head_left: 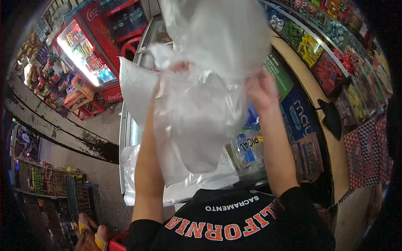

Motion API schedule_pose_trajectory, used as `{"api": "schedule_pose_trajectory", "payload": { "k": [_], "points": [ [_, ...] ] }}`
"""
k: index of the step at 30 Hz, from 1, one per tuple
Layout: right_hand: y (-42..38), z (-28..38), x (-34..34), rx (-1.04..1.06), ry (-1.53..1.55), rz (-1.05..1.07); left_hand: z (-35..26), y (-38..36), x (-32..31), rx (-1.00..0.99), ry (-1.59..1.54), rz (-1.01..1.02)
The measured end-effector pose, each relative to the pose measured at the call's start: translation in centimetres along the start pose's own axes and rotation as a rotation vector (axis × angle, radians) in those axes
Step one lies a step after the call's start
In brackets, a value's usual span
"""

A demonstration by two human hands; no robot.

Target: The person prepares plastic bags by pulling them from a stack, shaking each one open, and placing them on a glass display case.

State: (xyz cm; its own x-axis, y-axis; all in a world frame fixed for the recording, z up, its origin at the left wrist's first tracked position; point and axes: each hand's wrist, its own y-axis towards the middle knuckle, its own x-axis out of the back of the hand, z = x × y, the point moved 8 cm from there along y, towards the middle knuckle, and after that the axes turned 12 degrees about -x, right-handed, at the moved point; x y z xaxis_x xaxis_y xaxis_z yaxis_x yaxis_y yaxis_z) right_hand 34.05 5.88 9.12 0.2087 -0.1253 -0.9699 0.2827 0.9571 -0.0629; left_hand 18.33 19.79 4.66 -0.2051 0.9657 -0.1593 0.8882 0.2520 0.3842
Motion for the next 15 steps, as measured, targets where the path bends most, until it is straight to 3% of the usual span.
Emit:
{"api": "schedule_pose_trajectory", "payload": {
  "k": [2, 4, 10, 12, 13, 14, 15],
  "points": [
    [0.5, -2.9, 7.9, -0.022, -0.016, -0.129, 2.5, 3.5, -2.3, 0.004, 0.108, -0.068],
    [-0.2, -5.4, 13.8, -0.072, -0.059, -0.375, 4.1, 0.4, -4.4, -0.001, 0.219, -0.139],
    [-2.8, -4.5, 13.3, 0.007, -0.037, -0.316, 5.9, -3.1, -2.4, 0.043, 0.476, -0.322],
    [-3.1, -3.6, 14.4, 0.039, -0.033, -0.284, 8.7, -5.1, -2.8, 0.264, -0.244, -0.487],
    [-3.4, -4.5, 15.2, -0.037, -0.018, 0.004, 8.6, -5.5, -3.7, 0.262, -0.241, -0.482],
    [-3.7, -5.1, 14.5, -0.114, -0.005, 0.294, 7.6, -5.5, -5.4, 0.21, 0.012, -0.35],
    [-3.1, -5.5, 14.0, -0.112, -0.005, 0.299, 6.6, -5.6, -8.0, 0.155, 0.264, -0.217]
  ]
}}
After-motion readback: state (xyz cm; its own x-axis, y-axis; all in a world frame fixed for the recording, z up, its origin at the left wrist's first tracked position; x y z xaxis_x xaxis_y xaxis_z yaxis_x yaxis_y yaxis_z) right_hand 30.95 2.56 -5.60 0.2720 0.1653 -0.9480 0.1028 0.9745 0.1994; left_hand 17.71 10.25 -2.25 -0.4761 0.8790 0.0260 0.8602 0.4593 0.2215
